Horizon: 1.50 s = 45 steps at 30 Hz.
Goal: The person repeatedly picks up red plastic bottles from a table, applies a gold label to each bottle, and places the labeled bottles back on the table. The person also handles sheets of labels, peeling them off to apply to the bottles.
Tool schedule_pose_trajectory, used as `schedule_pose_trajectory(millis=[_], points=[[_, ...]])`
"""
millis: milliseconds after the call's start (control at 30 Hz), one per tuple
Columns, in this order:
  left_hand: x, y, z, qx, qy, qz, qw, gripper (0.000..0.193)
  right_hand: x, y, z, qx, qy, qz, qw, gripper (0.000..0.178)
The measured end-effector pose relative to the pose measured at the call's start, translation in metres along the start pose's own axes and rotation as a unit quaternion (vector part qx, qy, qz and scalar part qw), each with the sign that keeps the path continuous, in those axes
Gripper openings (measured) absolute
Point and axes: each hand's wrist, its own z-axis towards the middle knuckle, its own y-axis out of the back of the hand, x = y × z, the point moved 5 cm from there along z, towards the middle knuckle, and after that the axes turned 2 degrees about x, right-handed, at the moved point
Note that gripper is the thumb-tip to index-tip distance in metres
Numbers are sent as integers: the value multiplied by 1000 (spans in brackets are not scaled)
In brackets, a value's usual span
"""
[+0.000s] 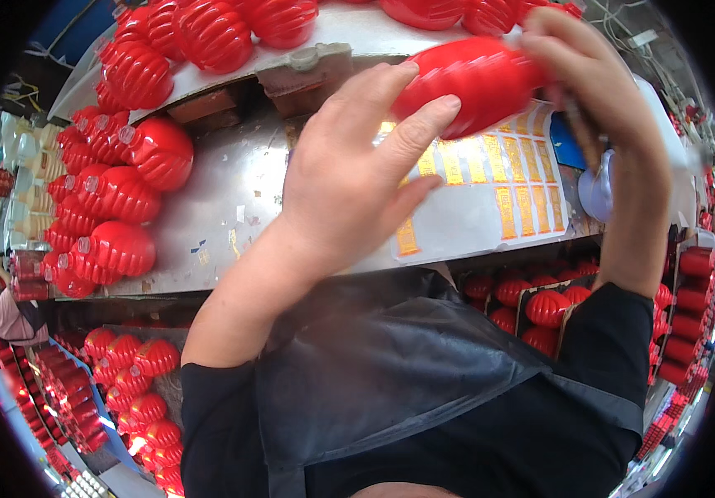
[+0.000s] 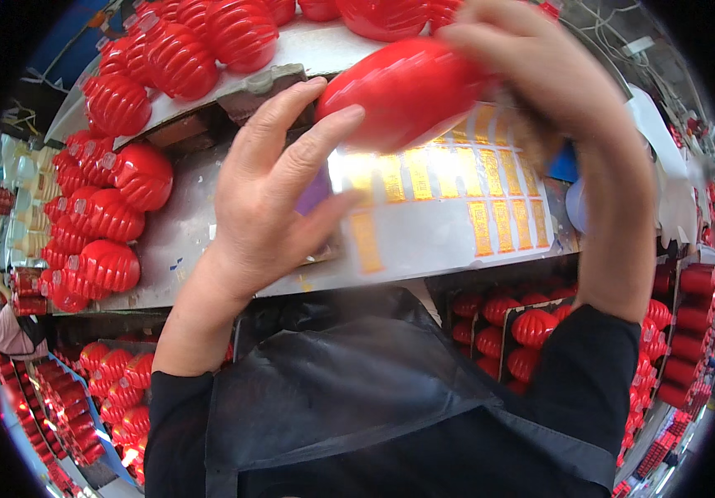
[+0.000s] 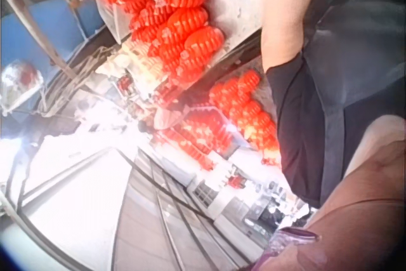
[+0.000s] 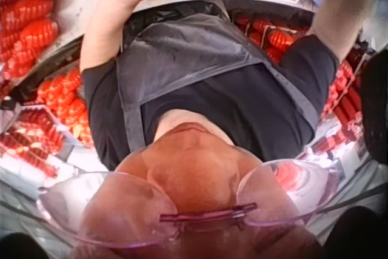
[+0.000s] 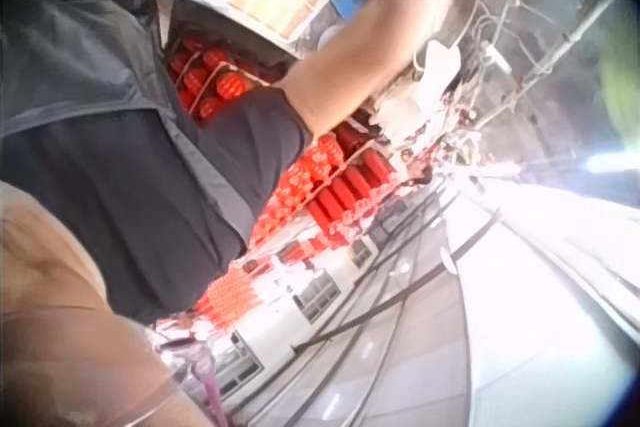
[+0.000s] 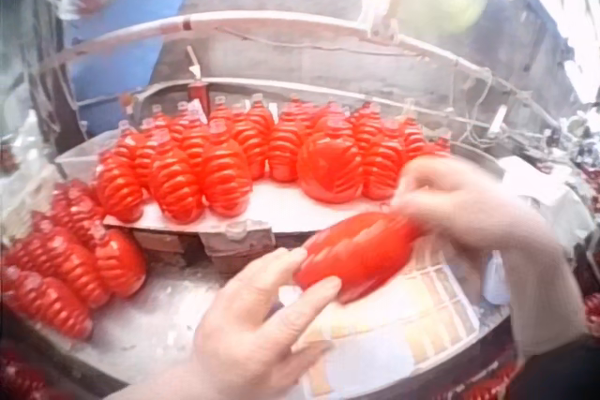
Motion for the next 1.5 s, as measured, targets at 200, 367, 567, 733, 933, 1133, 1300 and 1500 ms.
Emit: schedule_pose_trajectory(millis=[200,367,567,733,933,1133,1300,1500], points=[[51,-15,-46,59,300,-133,943,90,16,-133,52,145,-38,194,969,43],[116,-18,-67,-2,425,-378,823,85,-21,-173,0,-3,100,-23,995,28],[150,-34,-63,21,479,-506,717,82,-48,-234,-130,116,208,-204,950,40],[153,-32,-58,29,463,-478,746,84,-49,-239,-157,50,175,-256,949,44],[112,-17,-93,5,394,-307,867,123,-48,-229,-156,-16,203,-201,958,34],[94,-24,-115,-4,297,-63,953,124,-78,-199,-97,120,-228,274,927,19],[96,-17,-116,-3,299,-63,952,113,-55,-149,-12,100,-259,381,882,24],[94,-7,-103,-35,260,-102,960,103,33,-115,42,-31,80,141,986,16]])
